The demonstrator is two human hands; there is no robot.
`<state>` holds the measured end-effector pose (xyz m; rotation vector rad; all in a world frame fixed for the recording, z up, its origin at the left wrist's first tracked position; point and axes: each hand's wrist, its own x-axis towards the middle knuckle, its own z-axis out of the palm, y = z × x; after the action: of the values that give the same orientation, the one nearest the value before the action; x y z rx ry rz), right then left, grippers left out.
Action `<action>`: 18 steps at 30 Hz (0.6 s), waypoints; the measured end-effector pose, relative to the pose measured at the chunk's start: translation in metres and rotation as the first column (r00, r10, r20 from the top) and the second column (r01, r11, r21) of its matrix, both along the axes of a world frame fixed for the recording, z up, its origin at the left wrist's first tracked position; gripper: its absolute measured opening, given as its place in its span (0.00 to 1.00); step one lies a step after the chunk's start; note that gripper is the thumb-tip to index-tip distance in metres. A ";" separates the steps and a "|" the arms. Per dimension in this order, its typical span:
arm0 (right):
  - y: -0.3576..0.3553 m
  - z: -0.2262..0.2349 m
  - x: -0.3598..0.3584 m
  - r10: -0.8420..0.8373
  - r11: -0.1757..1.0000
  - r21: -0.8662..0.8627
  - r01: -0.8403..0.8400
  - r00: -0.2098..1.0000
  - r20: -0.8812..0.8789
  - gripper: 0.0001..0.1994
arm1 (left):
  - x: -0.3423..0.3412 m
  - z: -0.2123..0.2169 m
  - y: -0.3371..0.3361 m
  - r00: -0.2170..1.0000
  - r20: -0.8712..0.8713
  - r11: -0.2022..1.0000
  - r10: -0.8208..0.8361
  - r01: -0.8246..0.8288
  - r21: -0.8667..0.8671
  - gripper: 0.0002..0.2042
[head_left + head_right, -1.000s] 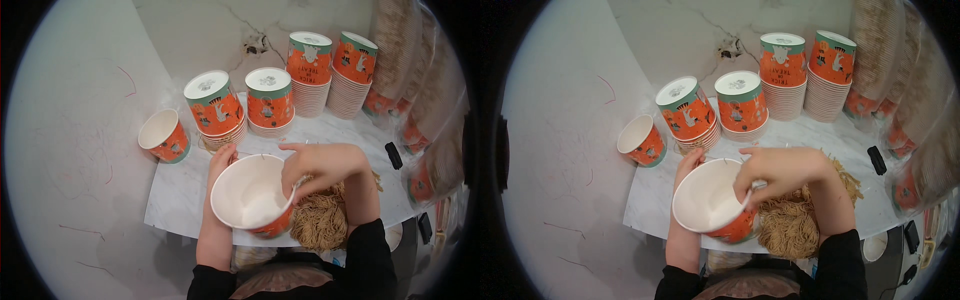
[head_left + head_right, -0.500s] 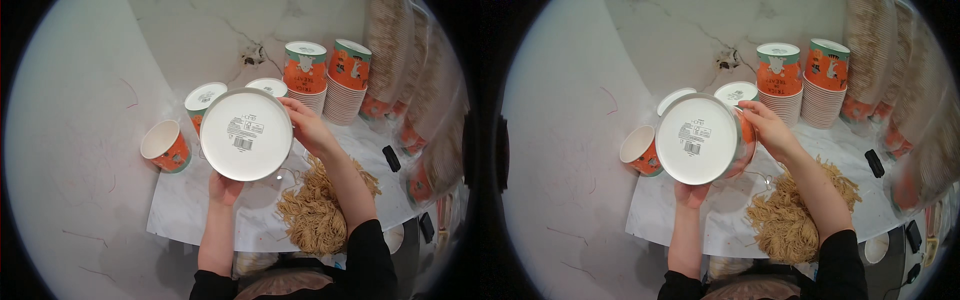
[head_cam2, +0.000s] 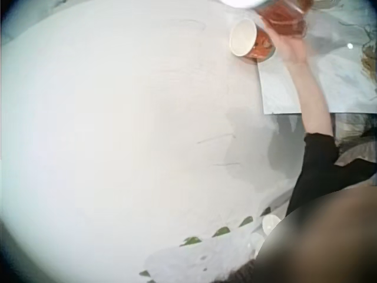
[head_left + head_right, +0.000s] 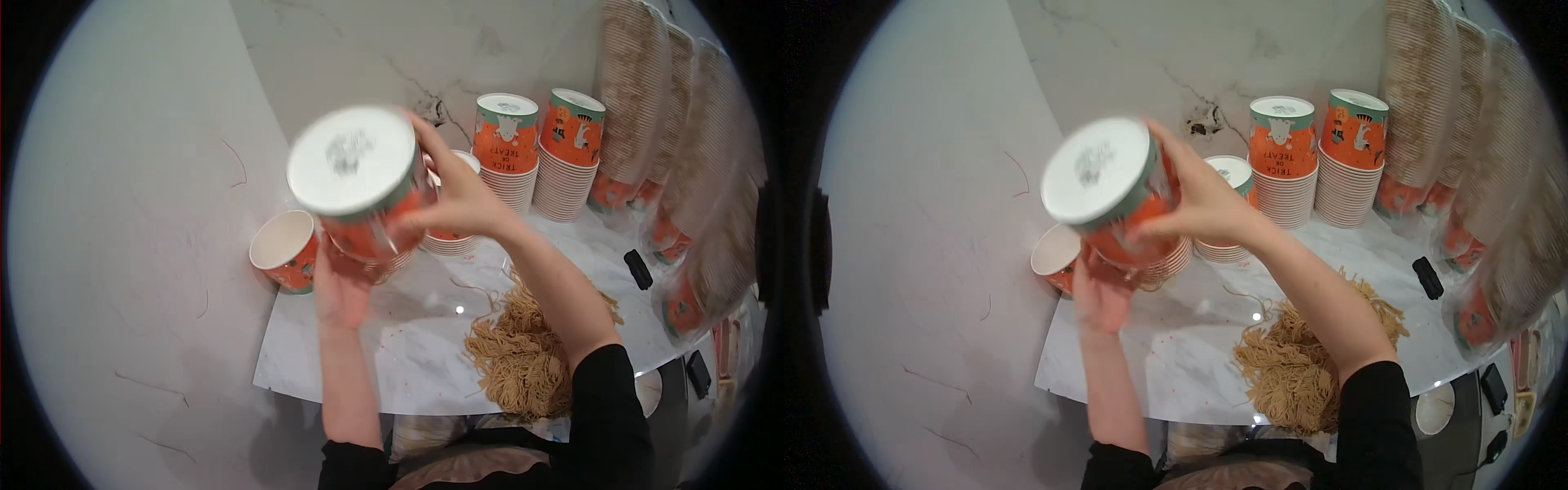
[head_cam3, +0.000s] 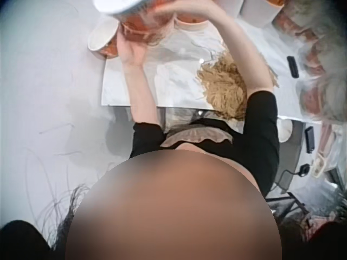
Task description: Attaching rope handles to decorative paper buckets.
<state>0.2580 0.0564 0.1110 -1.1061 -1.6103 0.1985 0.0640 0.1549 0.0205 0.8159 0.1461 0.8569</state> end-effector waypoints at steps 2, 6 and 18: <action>0.023 0.016 0.004 0.049 0.996 0.073 -0.042 0.994 -0.093 0.63 | -0.012 0.020 0.016 0.993 -0.089 0.995 0.079 -0.073 0.062 0.18; 0.078 0.013 0.023 0.183 0.983 0.050 -0.176 0.955 -0.234 0.60 | -0.006 0.030 0.040 0.935 -0.114 0.928 0.336 -0.308 0.208 0.29; 0.133 -0.032 0.052 0.153 0.934 -0.253 -0.253 0.922 -0.356 0.54 | 0.017 -0.015 0.081 0.772 -0.419 0.874 0.478 -0.370 0.315 0.38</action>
<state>0.3096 0.1896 0.0789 -1.0564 -1.4155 0.7481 0.0814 0.2360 0.0054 1.2252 0.7226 1.0937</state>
